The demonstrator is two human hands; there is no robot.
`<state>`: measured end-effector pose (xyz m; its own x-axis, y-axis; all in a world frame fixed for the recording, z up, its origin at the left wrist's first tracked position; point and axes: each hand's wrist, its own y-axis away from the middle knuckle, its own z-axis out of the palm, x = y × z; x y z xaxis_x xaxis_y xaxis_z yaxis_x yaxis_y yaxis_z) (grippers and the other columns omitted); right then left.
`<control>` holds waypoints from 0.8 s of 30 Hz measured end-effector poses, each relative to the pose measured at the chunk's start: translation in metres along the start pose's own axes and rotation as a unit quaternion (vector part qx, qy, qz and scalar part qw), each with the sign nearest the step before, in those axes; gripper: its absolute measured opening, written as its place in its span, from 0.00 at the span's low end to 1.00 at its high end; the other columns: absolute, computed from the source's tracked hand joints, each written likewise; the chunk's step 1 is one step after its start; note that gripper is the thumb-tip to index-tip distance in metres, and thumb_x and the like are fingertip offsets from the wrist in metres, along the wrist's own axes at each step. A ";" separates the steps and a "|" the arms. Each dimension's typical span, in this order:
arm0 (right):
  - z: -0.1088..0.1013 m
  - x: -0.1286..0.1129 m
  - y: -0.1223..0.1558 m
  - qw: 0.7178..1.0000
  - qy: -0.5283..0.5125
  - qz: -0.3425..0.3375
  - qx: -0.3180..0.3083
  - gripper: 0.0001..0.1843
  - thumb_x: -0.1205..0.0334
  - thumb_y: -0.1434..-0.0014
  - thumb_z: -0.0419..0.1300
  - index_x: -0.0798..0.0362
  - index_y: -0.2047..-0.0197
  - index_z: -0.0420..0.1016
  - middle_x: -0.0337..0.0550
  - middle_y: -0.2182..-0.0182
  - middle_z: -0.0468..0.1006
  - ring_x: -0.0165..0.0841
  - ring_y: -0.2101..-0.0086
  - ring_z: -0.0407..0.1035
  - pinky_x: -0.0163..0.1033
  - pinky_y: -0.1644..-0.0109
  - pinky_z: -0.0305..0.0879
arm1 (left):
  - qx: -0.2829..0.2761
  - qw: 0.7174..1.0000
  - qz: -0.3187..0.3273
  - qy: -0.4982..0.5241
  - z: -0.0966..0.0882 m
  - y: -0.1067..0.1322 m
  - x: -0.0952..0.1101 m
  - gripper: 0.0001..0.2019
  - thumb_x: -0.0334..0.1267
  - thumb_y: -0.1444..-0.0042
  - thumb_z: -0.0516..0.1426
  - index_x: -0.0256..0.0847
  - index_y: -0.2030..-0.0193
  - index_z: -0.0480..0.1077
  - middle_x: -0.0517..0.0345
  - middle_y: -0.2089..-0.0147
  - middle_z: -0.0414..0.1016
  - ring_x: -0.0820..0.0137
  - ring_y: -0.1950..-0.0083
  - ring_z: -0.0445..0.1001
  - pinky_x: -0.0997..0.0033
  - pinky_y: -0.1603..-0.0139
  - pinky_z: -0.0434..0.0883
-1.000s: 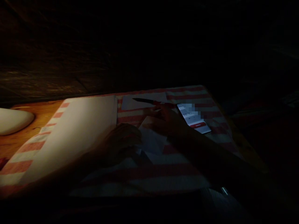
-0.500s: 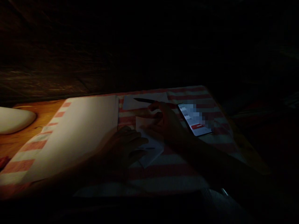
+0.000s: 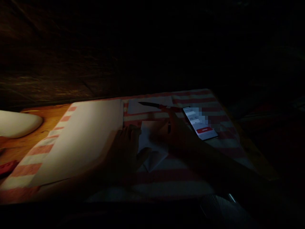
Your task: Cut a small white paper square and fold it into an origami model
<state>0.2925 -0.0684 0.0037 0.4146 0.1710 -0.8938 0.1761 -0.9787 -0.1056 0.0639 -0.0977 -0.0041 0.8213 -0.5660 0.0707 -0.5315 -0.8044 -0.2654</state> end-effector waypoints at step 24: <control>0.026 0.004 -0.017 0.976 -0.214 0.005 0.052 0.27 0.56 0.44 0.69 0.44 0.47 0.59 0.43 0.54 0.76 0.37 0.58 0.75 0.46 0.58 0.75 | 0.020 0.983 -0.027 0.179 0.014 -0.006 -0.036 0.26 0.48 0.47 0.67 0.43 0.46 0.63 0.51 0.54 0.73 0.57 0.54 0.72 0.57 0.57 0.70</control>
<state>0.2682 -0.0537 -0.0094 0.0020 0.1200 -0.9928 0.0728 -0.9902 -0.1195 0.0405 -0.0702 -0.0188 0.7185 -0.5561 0.4177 -0.4749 -0.8311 -0.2895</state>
